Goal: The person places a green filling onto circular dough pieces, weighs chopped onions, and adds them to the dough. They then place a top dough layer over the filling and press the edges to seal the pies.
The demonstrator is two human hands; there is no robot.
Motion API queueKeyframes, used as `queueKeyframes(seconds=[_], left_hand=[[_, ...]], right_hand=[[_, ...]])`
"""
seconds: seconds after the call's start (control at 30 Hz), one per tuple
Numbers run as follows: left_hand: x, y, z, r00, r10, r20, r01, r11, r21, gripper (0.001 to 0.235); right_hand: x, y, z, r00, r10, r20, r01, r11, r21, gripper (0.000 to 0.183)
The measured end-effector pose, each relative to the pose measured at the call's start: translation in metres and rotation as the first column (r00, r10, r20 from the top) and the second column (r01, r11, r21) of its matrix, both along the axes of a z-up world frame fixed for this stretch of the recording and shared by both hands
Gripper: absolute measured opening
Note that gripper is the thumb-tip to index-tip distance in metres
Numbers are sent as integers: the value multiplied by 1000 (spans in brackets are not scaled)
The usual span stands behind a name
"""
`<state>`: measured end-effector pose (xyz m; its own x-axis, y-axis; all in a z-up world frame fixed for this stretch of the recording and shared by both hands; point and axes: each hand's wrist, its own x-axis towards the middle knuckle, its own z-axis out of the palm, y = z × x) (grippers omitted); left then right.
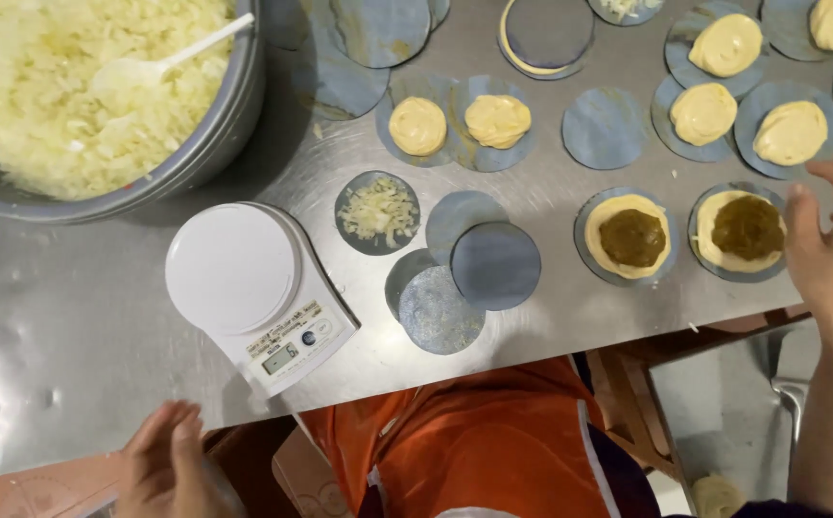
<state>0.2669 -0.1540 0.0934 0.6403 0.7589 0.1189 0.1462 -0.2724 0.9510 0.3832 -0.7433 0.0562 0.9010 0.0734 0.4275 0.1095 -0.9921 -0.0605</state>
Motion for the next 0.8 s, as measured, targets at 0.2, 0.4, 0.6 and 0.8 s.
queueKeyframes(seconds=[0.2, 0.4, 0.6, 0.8], left_hand=[[49, -51, 8, 889, -448, -92, 455, 888, 68, 26], [77, -70, 19, 777, -578, -250, 625, 755, 195, 26], [219, -139, 3, 424, -757, -496, 899, 285, 333, 73], [334, -203, -15, 241, -402, -883, 956, -61, 288, 137]], right_hand=[[140, 121, 19, 834, 139, -534, -25, 976, 215, 77], [209, 106, 4, 609, 1, -793, -50, 998, -37, 109], [187, 106, 20, 747, 113, -655, -38, 991, 127, 52], [133, 71, 32, 850, 153, -504, 132, 865, 485, 27]])
